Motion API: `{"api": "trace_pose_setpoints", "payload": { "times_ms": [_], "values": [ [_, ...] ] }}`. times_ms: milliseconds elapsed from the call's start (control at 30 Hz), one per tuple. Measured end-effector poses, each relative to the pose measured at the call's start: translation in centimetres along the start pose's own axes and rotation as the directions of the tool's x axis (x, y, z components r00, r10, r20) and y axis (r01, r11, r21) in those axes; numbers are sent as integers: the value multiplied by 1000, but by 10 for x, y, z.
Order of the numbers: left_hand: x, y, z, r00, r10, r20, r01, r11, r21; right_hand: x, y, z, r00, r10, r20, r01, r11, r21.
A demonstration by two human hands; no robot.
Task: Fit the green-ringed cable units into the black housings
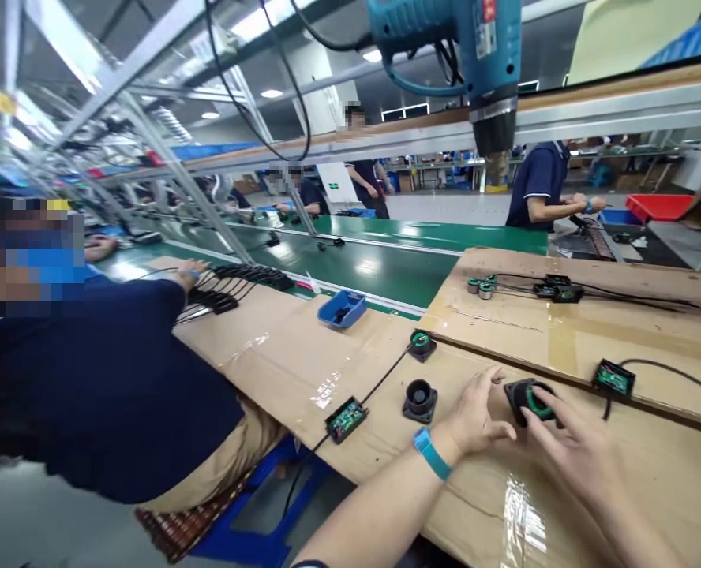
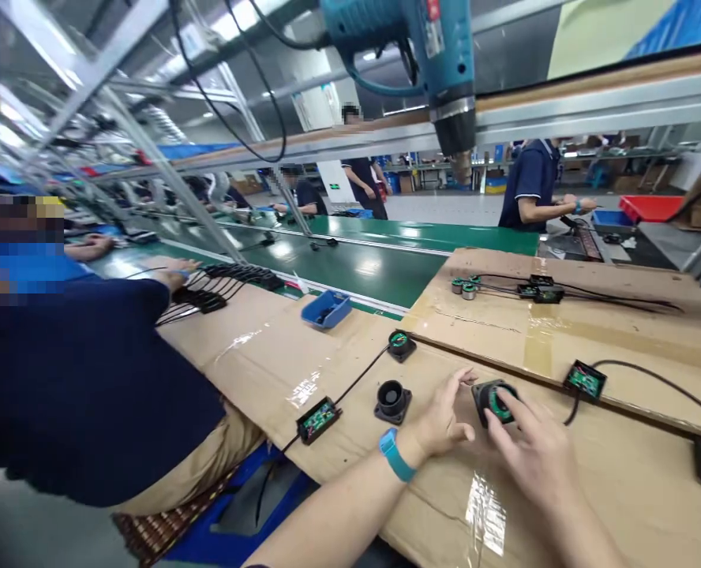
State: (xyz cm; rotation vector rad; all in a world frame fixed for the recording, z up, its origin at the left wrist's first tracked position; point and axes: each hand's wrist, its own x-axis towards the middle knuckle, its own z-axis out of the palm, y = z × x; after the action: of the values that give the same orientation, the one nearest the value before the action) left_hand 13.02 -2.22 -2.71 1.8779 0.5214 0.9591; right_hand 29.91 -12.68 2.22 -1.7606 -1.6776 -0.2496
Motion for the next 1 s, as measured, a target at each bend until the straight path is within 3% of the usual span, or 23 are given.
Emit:
{"api": "trace_pose_setpoints", "payload": {
  "times_ms": [67, 167, 200, 333, 433, 533, 667, 733, 833, 1000],
  "values": [
    [0, 2, -3, 996, 38, -81, -41, 999, -28, 0, 2, -3, 999, 46, 1, -46, 998, -40],
    [-1, 4, -2, 987, 54, -150, -59, 998, -34, -3, 4, -1, 969, 52, 241, -25, 993, -113],
    [-1, 3, -1, 985, 51, -166, -57, 998, -32, -4, 6, -1, 963, 54, 264, -20, 991, -131],
    [1, 0, 0, 977, 62, -202, -63, 998, 2, -7, 13, 6, 989, 73, 128, -51, 985, -162],
    [2, -2, -2, 972, 78, -222, -73, 997, 34, -6, 13, 16, 942, 50, 333, 4, 987, -160],
    [2, -1, -1, 978, 122, -168, -107, 990, 96, -2, 6, 16, 887, 47, 460, 14, 992, -129],
    [-2, 6, 10, 970, 235, 57, -242, 949, 203, 6, -7, -16, 860, 136, 492, -20, 972, -233],
    [-3, 8, 17, 966, 227, 120, -250, 938, 239, 11, -9, -32, 806, 191, 560, -19, 954, -298],
    [-3, 8, 24, 973, 183, 142, -215, 941, 260, 15, -6, -43, 742, 206, 638, -38, 963, -267],
    [-5, 5, 23, 985, 159, 62, -171, 927, 334, 16, -9, -32, 814, 198, 547, -19, 949, -316]
  ]
}}
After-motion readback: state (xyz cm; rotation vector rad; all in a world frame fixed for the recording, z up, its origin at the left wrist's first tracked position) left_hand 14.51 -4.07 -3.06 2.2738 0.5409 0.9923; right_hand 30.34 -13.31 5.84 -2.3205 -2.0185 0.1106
